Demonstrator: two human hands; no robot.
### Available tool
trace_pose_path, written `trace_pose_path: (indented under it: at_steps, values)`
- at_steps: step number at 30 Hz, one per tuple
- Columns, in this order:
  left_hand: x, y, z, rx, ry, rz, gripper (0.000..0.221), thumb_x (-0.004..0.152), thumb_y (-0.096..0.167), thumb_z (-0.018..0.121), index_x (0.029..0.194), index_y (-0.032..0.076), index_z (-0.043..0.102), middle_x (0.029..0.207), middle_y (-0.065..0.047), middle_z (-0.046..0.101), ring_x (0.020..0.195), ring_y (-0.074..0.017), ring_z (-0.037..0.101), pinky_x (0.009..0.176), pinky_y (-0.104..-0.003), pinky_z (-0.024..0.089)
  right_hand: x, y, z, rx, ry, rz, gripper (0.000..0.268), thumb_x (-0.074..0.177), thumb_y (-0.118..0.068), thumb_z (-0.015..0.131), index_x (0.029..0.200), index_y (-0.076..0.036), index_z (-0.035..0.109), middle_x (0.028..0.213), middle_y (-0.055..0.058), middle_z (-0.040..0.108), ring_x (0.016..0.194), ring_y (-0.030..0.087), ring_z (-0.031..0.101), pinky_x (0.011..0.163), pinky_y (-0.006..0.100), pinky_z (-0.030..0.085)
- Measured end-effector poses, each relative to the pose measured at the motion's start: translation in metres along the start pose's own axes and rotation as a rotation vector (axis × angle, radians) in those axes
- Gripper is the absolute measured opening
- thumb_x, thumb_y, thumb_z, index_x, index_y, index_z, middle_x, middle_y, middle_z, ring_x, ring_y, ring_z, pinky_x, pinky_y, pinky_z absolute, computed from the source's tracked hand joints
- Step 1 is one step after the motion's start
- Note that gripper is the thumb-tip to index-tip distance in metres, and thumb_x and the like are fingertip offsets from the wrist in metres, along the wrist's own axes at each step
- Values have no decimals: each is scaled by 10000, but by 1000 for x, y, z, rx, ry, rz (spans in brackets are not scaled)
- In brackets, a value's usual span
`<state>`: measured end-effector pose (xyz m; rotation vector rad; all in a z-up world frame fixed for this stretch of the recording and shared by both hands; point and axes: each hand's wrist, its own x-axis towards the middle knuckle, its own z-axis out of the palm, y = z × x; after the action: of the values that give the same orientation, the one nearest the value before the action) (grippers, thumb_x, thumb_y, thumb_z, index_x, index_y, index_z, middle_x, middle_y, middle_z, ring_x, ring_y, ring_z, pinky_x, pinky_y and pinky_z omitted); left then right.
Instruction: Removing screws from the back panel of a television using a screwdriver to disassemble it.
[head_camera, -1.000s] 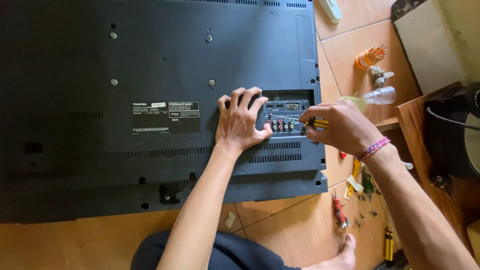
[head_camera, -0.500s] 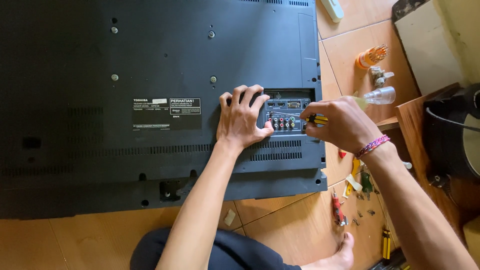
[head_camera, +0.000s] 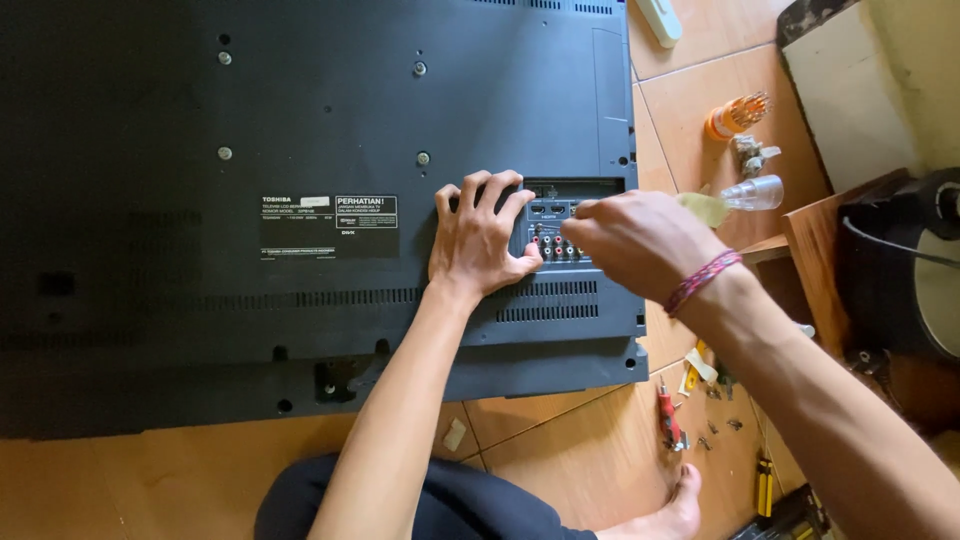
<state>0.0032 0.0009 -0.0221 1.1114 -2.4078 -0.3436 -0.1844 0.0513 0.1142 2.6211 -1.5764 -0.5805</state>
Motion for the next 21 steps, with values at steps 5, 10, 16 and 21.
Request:
trace_pose_path:
  at_steps: [5, 10, 16, 21]
  values:
    - [-2, 0, 2, 5, 4, 0, 595, 688, 454, 680, 1254, 272, 676, 1330, 19, 537, 1280, -230, 450, 1012, -514, 396, 18, -3, -19, -37, -119, -5, 97, 887, -115, 732, 820, -178, 701, 813, 27, 747, 753, 234, 758, 702, 373, 638]
    - [-1, -1, 3, 21, 3, 8, 597, 694, 468, 679, 1259, 278, 669, 1342, 23, 528, 1288, -223, 442, 1021, -505, 395, 41, 22, -4, 331, -275, 261, 220, 802, -219, 601, 622, -120, 682, 575, 67, 658, 608, 283, 703, 555, 393, 576]
    - [1, -1, 0, 27, -44, -12, 593, 708, 483, 658, 1272, 300, 663, 1359, 30, 528, 1301, -215, 443, 1039, -505, 397, 62, 13, -13, 287, -287, 269, 240, 721, -193, 690, 958, -153, 676, 680, 77, 618, 615, 252, 696, 519, 359, 563]
    - [0, -1, 3, 47, -37, -13, 607, 693, 499, 663, 1259, 281, 658, 1372, 27, 521, 1310, -219, 434, 1033, -498, 395, 59, -1, -51, -57, -159, -53, 47, 827, -84, 721, 780, -87, 721, 766, 116, 728, 741, 316, 760, 618, 399, 626]
